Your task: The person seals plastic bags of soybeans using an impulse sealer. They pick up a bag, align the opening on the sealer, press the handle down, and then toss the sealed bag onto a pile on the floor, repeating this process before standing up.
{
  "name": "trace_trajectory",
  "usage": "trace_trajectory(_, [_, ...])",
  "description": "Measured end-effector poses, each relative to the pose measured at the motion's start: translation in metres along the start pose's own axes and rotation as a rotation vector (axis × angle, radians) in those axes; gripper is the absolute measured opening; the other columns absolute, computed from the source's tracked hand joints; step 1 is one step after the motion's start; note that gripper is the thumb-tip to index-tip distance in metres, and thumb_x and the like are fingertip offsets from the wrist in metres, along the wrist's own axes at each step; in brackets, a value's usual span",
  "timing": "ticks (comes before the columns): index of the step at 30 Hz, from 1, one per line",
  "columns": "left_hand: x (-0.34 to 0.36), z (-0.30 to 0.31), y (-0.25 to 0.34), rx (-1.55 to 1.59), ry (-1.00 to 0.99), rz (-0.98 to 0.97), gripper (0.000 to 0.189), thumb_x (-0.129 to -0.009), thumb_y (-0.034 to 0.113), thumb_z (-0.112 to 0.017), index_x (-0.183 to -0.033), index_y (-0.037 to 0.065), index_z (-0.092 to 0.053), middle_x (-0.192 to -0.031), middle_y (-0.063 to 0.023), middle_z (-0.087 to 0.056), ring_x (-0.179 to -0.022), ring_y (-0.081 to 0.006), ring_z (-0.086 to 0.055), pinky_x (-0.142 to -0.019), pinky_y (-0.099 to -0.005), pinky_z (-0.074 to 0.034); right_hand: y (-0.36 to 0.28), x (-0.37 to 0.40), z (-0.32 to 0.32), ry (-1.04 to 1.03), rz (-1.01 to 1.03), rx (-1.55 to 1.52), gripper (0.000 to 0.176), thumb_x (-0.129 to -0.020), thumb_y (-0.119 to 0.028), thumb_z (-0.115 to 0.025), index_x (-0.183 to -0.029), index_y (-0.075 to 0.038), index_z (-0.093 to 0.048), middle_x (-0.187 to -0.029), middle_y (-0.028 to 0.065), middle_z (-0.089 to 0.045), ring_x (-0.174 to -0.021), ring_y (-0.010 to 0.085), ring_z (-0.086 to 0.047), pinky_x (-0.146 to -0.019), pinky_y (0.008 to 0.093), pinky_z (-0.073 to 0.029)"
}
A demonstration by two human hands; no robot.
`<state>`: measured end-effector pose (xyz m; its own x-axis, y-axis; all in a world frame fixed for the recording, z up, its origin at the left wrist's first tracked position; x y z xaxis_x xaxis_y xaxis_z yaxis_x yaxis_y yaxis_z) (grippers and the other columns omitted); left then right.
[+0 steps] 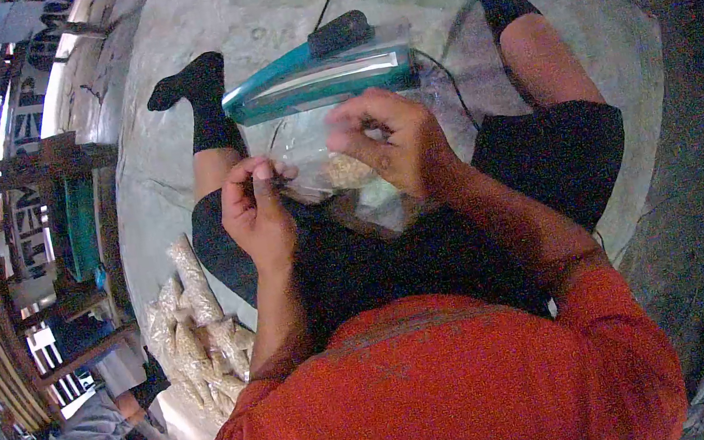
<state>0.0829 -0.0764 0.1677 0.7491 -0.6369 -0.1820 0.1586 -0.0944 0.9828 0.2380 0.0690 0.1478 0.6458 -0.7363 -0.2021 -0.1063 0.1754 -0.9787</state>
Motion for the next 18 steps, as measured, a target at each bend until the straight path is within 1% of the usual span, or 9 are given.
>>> trace_trajectory(2, [0.0, -0.003, -0.003, 0.071, 0.003, -0.015, 0.011, -0.101, 0.009, -0.065, -0.108, 0.001, -0.064, -0.092, -0.0087, -0.071, -0.082, -0.0168, -0.069, -0.079, -0.0284, -0.055, -0.003, -0.005, 0.002, -0.015, 0.069, 0.049, 0.021, -0.095, -0.021, -0.073, -0.103, -0.002, -0.074, -0.096, 0.0097, -0.074, -0.088, 0.0185, -0.071, -0.079, 0.0319, -0.055])
trace_trajectory(6, [-0.004, -0.011, 0.003, 0.019, 0.02, -0.044, 0.011, -0.099, 0.009, -0.068, -0.106, 0.001, -0.065, -0.093, -0.0085, -0.072, -0.084, -0.0167, -0.069, -0.08, -0.0291, -0.056, -0.008, -0.005, 0.007, -0.073, 0.052, 0.099, 0.02, -0.096, -0.02, -0.072, -0.106, -0.003, -0.074, -0.097, 0.0102, -0.074, -0.09, 0.0191, -0.071, -0.08, 0.0313, -0.055])
trace_trajectory(8, [-0.005, 0.0, -0.009, -0.028, -0.128, 0.079, 0.01, -0.098, 0.006, -0.069, -0.106, 0.0, -0.068, -0.095, -0.0078, -0.073, -0.088, -0.0145, -0.069, -0.084, -0.0287, -0.055, -0.008, -0.005, 0.006, 0.021, 0.039, 0.075, 0.019, -0.097, -0.019, -0.071, -0.105, -0.003, -0.074, -0.096, 0.0103, -0.074, -0.088, 0.0196, -0.071, -0.078, 0.0313, -0.055])
trace_trajectory(9, [-0.006, -0.001, -0.009, -0.027, -0.128, 0.076, 0.01, -0.098, 0.006, -0.069, -0.106, 0.0, -0.068, -0.095, -0.0078, -0.073, -0.088, -0.0145, -0.069, -0.084, -0.0287, -0.055, -0.006, -0.004, 0.004, 0.022, 0.042, 0.075, 0.019, -0.097, -0.019, -0.071, -0.105, -0.003, -0.074, -0.096, 0.0103, -0.074, -0.088, 0.0196, -0.071, -0.078, 0.0313, -0.055])
trace_trajectory(11, [-0.005, -0.002, -0.006, -0.092, -0.113, 0.09, 0.011, -0.098, 0.008, -0.069, -0.104, -0.001, -0.069, -0.093, -0.0075, -0.073, -0.087, -0.0141, -0.069, -0.084, -0.0285, -0.055, 0.0, 0.001, -0.001, 0.135, -0.059, -0.029, 0.017, -0.096, -0.019, -0.072, -0.1, -0.003, -0.074, -0.095, 0.0103, -0.074, -0.086, 0.0188, -0.07, -0.077, 0.0316, -0.055])
trace_trajectory(12, [-0.005, -0.003, -0.003, -0.095, -0.108, 0.088, 0.011, -0.098, 0.008, -0.069, -0.104, -0.001, -0.069, -0.093, -0.0075, -0.073, -0.087, -0.0141, -0.069, -0.084, -0.0285, -0.055, -0.003, 0.003, -0.001, 0.13, -0.057, -0.033, 0.017, -0.096, -0.019, -0.072, -0.1, -0.003, -0.074, -0.095, 0.0103, -0.074, -0.086, 0.0188, -0.07, -0.077, 0.0316, -0.055])
trace_trajectory(14, [-0.006, -0.002, 0.001, -0.084, -0.103, 0.122, 0.014, -0.099, 0.01, -0.068, -0.107, -0.001, -0.07, -0.094, -0.0082, -0.073, -0.087, -0.0145, -0.07, -0.083, -0.0282, -0.055, -0.011, 0.005, 0.004, 0.109, -0.053, 0.12, 0.018, -0.092, -0.019, -0.076, -0.097, -0.003, -0.072, -0.093, 0.0104, -0.074, -0.085, 0.0182, -0.07, -0.077, 0.0319, -0.055])
trace_trajectory(15, [-0.006, 0.0, 0.002, -0.086, -0.101, 0.118, 0.014, -0.099, 0.01, -0.068, -0.107, -0.001, -0.07, -0.094, -0.0082, -0.073, -0.087, -0.0145, -0.07, -0.083, -0.0282, -0.055, -0.012, 0.005, 0.007, 0.108, -0.049, 0.117, 0.018, -0.092, -0.019, -0.076, -0.097, -0.003, -0.072, -0.093, 0.0104, -0.074, -0.085, 0.0182, -0.07, -0.077, 0.0319, -0.055])
trace_trajectory(18, [-0.005, 0.007, 0.0, 0.062, -0.078, 0.116, 0.016, -0.1, 0.01, -0.068, -0.109, -0.002, -0.07, -0.094, -0.0092, -0.074, -0.088, -0.0148, -0.07, -0.083, -0.0286, -0.056, -0.013, 0.006, 0.011, 0.087, -0.016, 0.079, 0.021, -0.089, -0.02, -0.08, -0.097, -0.003, -0.07, -0.093, 0.0102, -0.073, -0.086, 0.0176, -0.07, -0.077, 0.0321, -0.055])
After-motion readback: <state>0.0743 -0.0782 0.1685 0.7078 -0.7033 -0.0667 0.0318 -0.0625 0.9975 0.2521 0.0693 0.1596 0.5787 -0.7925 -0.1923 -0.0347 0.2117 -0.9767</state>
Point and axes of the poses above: each hand's wrist, its own x-axis away from the middle knuckle, its own z-axis out of the back of the hand, y = z × x, the point moved 1 cm from there along -x, towards the middle knuckle
